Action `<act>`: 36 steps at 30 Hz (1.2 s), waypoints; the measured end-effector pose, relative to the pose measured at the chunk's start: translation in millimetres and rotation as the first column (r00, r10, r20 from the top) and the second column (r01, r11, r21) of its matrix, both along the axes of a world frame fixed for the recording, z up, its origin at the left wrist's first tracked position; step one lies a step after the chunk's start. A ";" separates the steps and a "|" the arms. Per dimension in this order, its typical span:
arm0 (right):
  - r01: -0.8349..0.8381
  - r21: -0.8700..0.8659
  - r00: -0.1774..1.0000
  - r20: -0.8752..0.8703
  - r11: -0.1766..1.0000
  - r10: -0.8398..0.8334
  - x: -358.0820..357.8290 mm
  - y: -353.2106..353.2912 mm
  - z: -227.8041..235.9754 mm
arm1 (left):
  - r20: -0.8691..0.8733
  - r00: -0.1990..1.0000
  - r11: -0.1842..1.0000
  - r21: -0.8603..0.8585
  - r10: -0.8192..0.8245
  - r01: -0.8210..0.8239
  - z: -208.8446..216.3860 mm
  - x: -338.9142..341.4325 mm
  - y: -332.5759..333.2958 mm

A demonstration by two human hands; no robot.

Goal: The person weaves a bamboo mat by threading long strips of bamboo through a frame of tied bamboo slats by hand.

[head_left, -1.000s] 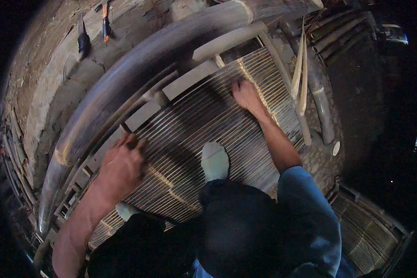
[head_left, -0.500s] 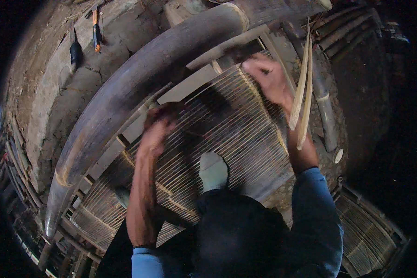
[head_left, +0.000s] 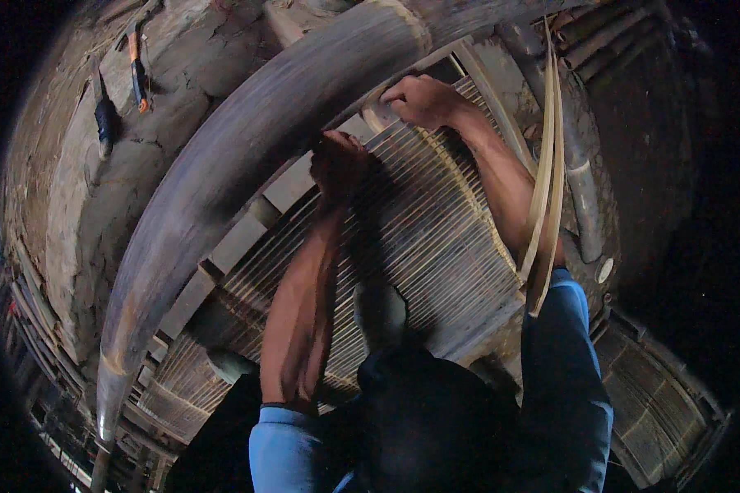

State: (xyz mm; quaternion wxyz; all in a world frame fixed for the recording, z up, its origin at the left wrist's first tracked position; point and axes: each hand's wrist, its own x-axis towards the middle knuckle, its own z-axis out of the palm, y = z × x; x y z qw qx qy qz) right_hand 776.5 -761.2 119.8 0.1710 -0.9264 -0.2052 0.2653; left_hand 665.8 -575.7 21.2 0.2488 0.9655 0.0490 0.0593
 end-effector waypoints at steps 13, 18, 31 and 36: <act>-0.081 -0.227 0.962 -0.274 0.970 0.017 6.9 -4.0 -19.6 | -0.077 0.949 0.635 -0.759 -0.305 0.142 -9.9 36.4 -19.2; 0.028 -0.262 0.964 -0.250 0.965 -0.095 10.6 7.9 -15.9 | 0.344 0.880 0.663 -0.580 -0.327 0.473 -41.5 39.0 -7.5; -0.112 -0.114 0.951 -0.300 0.987 0.073 20.0 5.8 -22.2 | -0.201 0.904 0.780 -0.596 -0.378 0.193 -26.9 38.8 2.0; 0.044 0.110 0.987 -0.158 0.993 -0.026 1.7 -6.1 -24.0 | -0.130 0.916 0.841 -0.461 -0.380 0.283 6.3 31.2 6.5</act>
